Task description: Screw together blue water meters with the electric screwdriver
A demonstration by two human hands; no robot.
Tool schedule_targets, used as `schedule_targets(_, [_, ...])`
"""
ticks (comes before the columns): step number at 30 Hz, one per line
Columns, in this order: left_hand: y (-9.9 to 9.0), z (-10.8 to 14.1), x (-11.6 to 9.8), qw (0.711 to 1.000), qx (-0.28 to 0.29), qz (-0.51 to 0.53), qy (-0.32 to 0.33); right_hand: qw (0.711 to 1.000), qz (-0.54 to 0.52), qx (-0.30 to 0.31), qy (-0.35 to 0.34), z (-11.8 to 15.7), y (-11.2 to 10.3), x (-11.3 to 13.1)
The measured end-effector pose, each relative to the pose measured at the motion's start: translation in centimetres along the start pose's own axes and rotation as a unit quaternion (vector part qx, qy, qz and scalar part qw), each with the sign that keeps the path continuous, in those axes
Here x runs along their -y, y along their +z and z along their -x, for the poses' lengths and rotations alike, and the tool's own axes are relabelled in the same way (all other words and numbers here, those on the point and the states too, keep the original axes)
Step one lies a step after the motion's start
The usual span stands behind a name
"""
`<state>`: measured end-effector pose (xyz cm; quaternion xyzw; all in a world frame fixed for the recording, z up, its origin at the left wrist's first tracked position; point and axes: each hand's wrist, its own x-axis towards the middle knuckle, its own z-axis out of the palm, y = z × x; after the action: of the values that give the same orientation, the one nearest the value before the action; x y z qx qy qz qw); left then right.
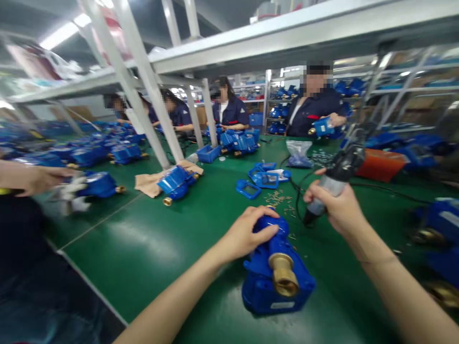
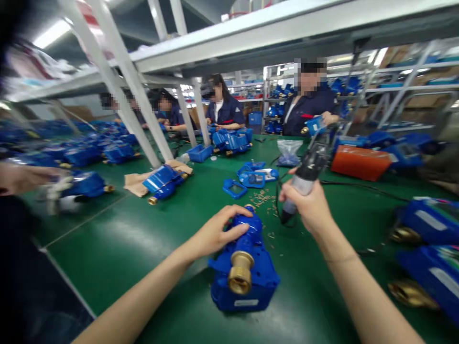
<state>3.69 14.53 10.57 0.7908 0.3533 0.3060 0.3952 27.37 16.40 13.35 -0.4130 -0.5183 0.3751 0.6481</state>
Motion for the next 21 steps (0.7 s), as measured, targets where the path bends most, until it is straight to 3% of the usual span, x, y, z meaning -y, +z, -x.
schedule_targets(3, [0.2,-0.2,0.8,0.998,0.028,0.043,-0.042,0.998,0.041,-0.030,-0.035,-0.2,0.0,0.7])
schedule_targets(7, [0.5,-0.3,1.6,0.991,0.051,0.086,-0.084,0.991,0.002,-0.034,-0.128,-0.2,0.3,5.1])
schedule_targets(10, [0.6,-0.2,1.6,0.986,0.059,0.118,-0.102,0.991,-0.038,-0.014,-0.128,0.5,1.6,8.5])
schedule_targets(12, [0.7,-0.2,1.5,0.984,0.060,0.129,-0.111,0.992,-0.057,0.010,-0.112,1.0,2.7,9.3])
schedule_targets(16, [0.7,-0.4,1.5,0.984,0.058,0.129,-0.107,0.991,-0.104,0.047,-0.065,1.4,4.6,7.4])
schedule_targets(21, [0.7,-0.4,1.9,0.983,0.065,0.129,-0.110,0.989,-0.136,0.050,-0.029,1.1,5.4,4.5])
